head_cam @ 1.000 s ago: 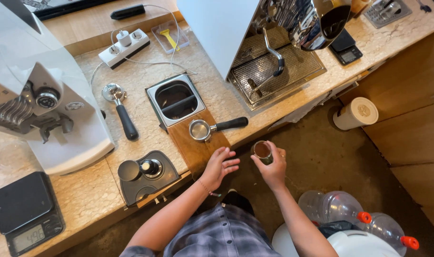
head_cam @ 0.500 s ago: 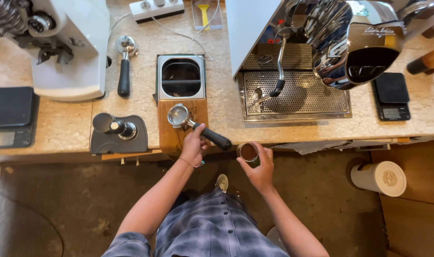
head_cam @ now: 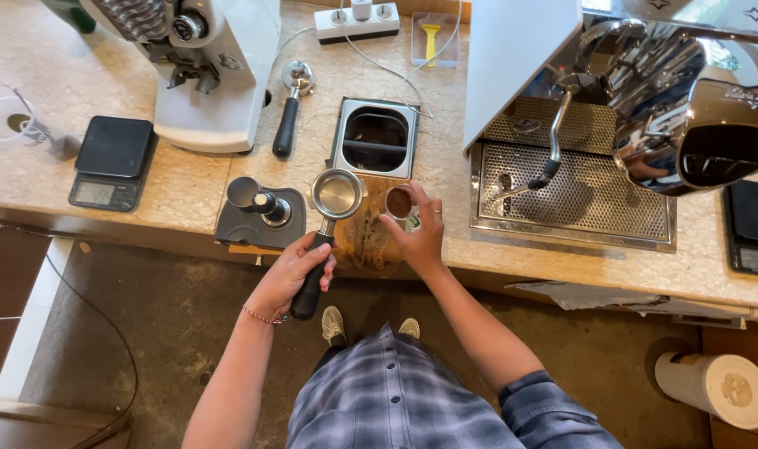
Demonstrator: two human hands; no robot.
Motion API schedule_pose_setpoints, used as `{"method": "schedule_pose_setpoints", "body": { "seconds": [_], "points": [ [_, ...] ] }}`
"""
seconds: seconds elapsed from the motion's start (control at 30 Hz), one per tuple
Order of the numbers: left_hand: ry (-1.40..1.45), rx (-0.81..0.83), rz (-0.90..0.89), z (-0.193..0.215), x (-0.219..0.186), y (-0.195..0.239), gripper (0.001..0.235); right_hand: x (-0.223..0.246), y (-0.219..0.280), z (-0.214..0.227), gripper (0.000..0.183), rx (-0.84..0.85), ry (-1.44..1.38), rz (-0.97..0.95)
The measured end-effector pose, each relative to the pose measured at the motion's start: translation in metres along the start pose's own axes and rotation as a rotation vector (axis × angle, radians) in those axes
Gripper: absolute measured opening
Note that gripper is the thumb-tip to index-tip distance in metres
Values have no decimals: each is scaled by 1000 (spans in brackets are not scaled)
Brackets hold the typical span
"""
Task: The person measures coffee grounds into a portafilter, levels and tamps the grounds, then attaches the portafilter to an espresso machine to brew espresso into two small glasses. The espresso is poured into two larger plastic cups, and the portafilter is rinsed and set aside.
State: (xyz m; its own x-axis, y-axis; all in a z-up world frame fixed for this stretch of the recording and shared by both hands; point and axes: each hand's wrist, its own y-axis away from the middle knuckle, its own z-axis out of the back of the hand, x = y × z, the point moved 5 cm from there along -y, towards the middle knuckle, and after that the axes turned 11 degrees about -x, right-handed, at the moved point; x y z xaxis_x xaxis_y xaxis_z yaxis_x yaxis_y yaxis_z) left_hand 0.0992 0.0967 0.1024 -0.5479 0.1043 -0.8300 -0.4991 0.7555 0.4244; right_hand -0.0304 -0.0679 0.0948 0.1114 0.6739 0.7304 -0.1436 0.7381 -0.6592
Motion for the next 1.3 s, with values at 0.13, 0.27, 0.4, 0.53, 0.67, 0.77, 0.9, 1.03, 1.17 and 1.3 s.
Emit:
{"method": "schedule_pose_setpoints", "body": {
  "seconds": [0.13, 0.27, 0.4, 0.53, 0.67, 0.77, 0.9, 1.03, 1.17, 1.3],
  "points": [
    [-327, -37, -224, 7, -26, -6, 15, -46, 44, -30, 69, 164, 158, 15],
    [-883, -221, -319, 19, -29, -26, 28, -47, 48, -30, 72, 181, 242, 17],
    [-1298, -212, -335, 20, -19, -40, 40, -66, 62, -28, 74, 204, 272, 13],
    [-1453, -106, -615, 5, -16, -47, 38, -59, 58, -27, 76, 244, 338, -7],
    [-1726, -115, -984, -6, -5, -62, 37, -79, 65, -29, 82, 266, 328, -149],
    [-1773, -89, -1044, -11, 0, -67, 37, -97, 69, -25, 74, 246, 287, -212],
    [-1533, 58, -823, -15, -17, -59, 35, -61, 45, -5, 67, 229, 53, -435],
    [-1115, 59, -470, 0, 21, -78, 36, -20, 15, -2, 69, 143, 44, -347],
    [-270, 174, -43, 11, 101, -102, 33, 2, 1, -19, 76, 91, 155, -127],
    [140, 150, 262, 0, 124, -88, 36, -11, 13, -29, 78, 147, 162, -61]
  ]
}}
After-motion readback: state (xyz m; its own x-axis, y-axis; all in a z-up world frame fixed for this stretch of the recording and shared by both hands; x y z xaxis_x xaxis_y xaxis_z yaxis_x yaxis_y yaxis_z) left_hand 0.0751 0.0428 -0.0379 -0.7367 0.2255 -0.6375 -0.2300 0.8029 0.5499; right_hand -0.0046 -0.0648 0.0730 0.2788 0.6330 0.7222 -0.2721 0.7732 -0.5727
